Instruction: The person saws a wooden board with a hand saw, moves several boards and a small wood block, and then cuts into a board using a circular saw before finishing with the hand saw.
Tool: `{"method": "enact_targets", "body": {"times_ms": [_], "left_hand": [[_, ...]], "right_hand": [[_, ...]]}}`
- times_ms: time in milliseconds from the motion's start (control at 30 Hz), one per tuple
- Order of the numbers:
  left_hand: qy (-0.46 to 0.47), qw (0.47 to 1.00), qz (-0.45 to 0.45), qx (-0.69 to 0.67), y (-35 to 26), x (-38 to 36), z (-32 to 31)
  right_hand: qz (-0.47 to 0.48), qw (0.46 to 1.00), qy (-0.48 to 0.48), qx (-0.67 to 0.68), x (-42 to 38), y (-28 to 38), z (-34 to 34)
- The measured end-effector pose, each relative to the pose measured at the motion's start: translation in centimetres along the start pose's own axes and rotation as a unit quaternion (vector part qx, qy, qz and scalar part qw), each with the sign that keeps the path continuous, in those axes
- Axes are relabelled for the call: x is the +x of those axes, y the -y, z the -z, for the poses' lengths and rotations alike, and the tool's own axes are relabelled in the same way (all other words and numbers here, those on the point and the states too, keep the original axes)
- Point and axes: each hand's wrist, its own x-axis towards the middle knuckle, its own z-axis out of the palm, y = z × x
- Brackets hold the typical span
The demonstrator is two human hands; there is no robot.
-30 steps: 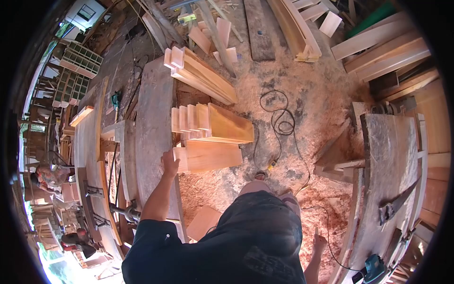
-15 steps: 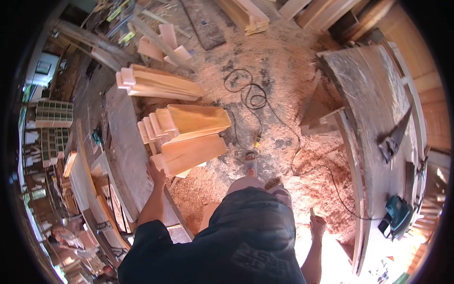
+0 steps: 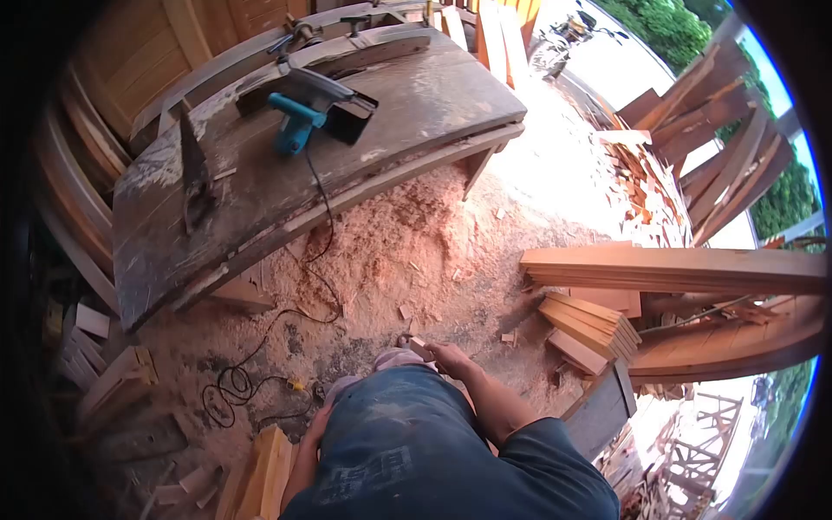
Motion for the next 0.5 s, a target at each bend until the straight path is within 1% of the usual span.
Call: {"method": "enact_targets", "body": {"times_ms": [67,100,133,200,233,333,367,433,500], "left_hand": [[0.030,0.999,0.035,-0.002,-2.9,2.1,-1.4],[0.042,0.997,0.062,0.027,-4.3,3.2,-1.6],[0.048,0.993,0.092,0.052,-5.2,3.9,-1.4],[0.023,0.977,0.096,0.189,-6.1,5.5,-0.6],[0.007,0.963,0.093,0.252,-6.9,6.3,-0.5],[-0.006,0.962,0.118,0.247,-10.4,8.6,-0.5],[-0.025,0.968,0.107,0.225,-11.6,9.6,-1.0],[-0.058,0.979,0.087,0.174,-13.5,11.6,-2.1],[-0.041,0.982,0.064,0.173,-15.3,14.2,-3.3]], "right_hand": [[-0.039,0.989,0.001,0.146,-0.7,-3.1,4.4],[-0.055,0.976,0.005,0.212,-0.8,-4.7,6.3],[-0.046,0.966,0.008,0.255,-0.8,-6.8,8.1],[-0.071,0.949,0.016,0.306,-0.9,-10.8,11.0],[-0.082,0.942,0.023,0.326,-1.4,-12.4,12.0],[-0.090,0.926,0.064,0.361,-2.8,-17.1,13.0],[-0.111,0.925,0.050,0.359,-3.4,-17.6,13.0],[-0.120,0.923,0.031,0.364,-2.2,-20.5,13.3],[-0.133,0.936,0.004,0.324,-1.5,-20.1,16.7]]}}
